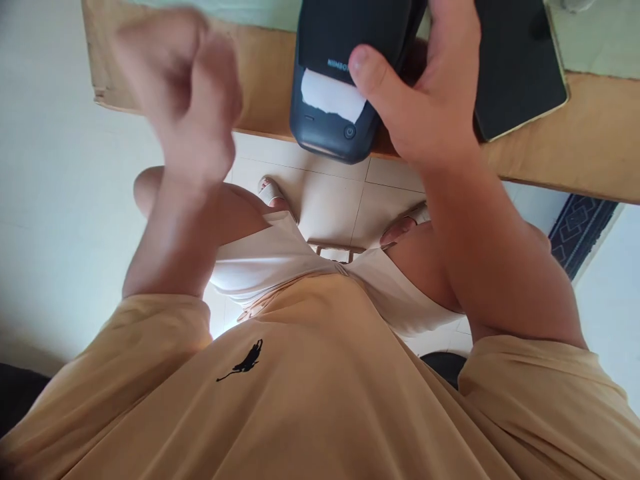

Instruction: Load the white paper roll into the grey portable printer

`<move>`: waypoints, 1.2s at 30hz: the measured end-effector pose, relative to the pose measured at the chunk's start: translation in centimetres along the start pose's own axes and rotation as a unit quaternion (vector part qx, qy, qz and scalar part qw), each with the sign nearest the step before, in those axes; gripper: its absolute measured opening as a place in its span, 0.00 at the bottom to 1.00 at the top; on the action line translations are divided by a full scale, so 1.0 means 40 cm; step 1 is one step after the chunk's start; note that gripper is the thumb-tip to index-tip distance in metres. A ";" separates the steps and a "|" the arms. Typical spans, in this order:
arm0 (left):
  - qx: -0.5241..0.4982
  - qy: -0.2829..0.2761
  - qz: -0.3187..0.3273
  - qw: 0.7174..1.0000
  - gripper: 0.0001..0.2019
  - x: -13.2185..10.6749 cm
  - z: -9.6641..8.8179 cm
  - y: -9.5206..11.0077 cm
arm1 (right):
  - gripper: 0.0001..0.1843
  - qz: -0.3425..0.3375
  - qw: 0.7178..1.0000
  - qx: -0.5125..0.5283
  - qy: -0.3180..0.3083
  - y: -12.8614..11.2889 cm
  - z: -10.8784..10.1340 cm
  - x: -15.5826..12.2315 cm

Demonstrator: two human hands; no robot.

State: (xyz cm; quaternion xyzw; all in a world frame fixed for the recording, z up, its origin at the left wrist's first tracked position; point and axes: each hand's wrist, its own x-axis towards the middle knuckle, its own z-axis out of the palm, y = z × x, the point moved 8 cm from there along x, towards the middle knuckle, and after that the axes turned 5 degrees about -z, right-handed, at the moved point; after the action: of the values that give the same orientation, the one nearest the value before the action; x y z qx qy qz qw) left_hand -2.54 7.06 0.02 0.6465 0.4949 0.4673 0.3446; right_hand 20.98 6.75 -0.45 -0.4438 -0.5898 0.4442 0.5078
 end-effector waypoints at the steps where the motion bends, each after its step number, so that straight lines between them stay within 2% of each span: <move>1: 0.014 -0.001 0.030 0.999 0.34 0.045 0.034 -0.004 | 0.32 -0.045 0.996 -0.073 -0.033 -0.016 0.010 -0.002; 2: 0.066 -0.008 0.044 0.997 0.33 0.081 0.067 -0.010 | 0.32 -0.077 0.987 -0.127 -0.054 -0.024 0.017 -0.005; 4: 0.099 -0.040 0.058 0.993 0.43 0.122 0.120 -0.010 | 0.33 -0.100 0.982 -0.148 -0.066 -0.024 0.017 -0.013; 5: 0.094 -0.055 0.039 0.993 0.49 0.129 0.136 -0.009 | 0.33 -0.101 0.983 -0.140 -0.067 -0.023 0.016 -0.016; 6: 0.064 -0.035 -0.006 0.997 0.52 0.131 0.133 -0.012 | 0.33 -0.100 0.984 -0.132 -0.069 -0.021 0.017 -0.019; 7: 0.018 -0.056 -0.066 0.996 0.48 0.122 0.142 -0.018 | 0.33 -0.098 0.985 -0.126 -0.072 -0.020 0.018 -0.021; 8: -0.002 -0.105 -0.124 0.987 0.43 0.106 0.160 -0.023 | 0.32 -0.096 0.985 -0.122 -0.074 -0.019 0.020 -0.022; 10: -0.048 -0.146 -0.179 0.972 0.39 0.072 0.170 -0.015 | 0.30 -0.096 0.984 -0.126 -0.077 -0.018 0.024 -0.023; 11: -0.077 -0.175 -0.183 0.964 0.37 0.059 0.179 -0.007 | 0.29 -0.101 0.983 -0.130 -0.079 -0.018 0.026 -0.024; 15: -0.225 -0.209 -0.143 0.941 0.24 0.045 0.198 0.007 | 0.31 -0.125 0.979 -0.135 -0.089 -0.022 0.030 -0.024; 17: -0.317 -0.204 -0.131 0.917 0.22 0.051 0.206 0.012 | 0.32 -0.140 0.975 -0.150 -0.079 -0.029 0.028 -0.021; 18: -0.363 -0.201 -0.147 0.898 0.22 0.053 0.211 0.011 | 0.32 -0.148 0.973 -0.164 -0.072 -0.033 0.027 -0.018; 22: -0.452 -0.202 -0.308 0.813 0.16 0.046 0.236 -0.008 | 0.32 -0.157 0.964 -0.197 -0.081 -0.036 0.035 -0.004; 24: -0.469 -0.199 -0.351 0.786 0.15 0.046 0.233 -0.010 | 0.32 -0.145 0.963 -0.207 -0.092 -0.028 0.037 0.003; 26: -0.478 -0.204 -0.366 0.772 0.16 0.048 0.229 -0.014 | 0.32 -0.134 0.959 -0.231 -0.096 -0.020 0.034 0.008; 28: -0.473 -0.205 -0.377 0.769 0.16 0.047 0.227 -0.024 | 0.32 -0.136 0.952 -0.260 -0.090 -0.019 0.027 0.009; 32: -0.446 -0.171 -0.402 0.781 0.17 0.035 0.225 -0.054 | 0.35 -0.137 0.944 -0.284 -0.099 -0.014 0.023 0.009; 36: -0.438 -0.140 -0.387 0.799 0.15 0.039 0.216 -0.059 | 0.39 -0.145 0.935 -0.302 -0.117 -0.025 0.022 0.012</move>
State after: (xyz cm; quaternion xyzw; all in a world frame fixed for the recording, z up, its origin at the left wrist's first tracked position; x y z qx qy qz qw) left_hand 5.00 9.37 -4.54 0.2395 0.3929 0.3667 0.8086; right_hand 19.99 6.95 0.56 -0.4306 -0.8096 0.2156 0.3357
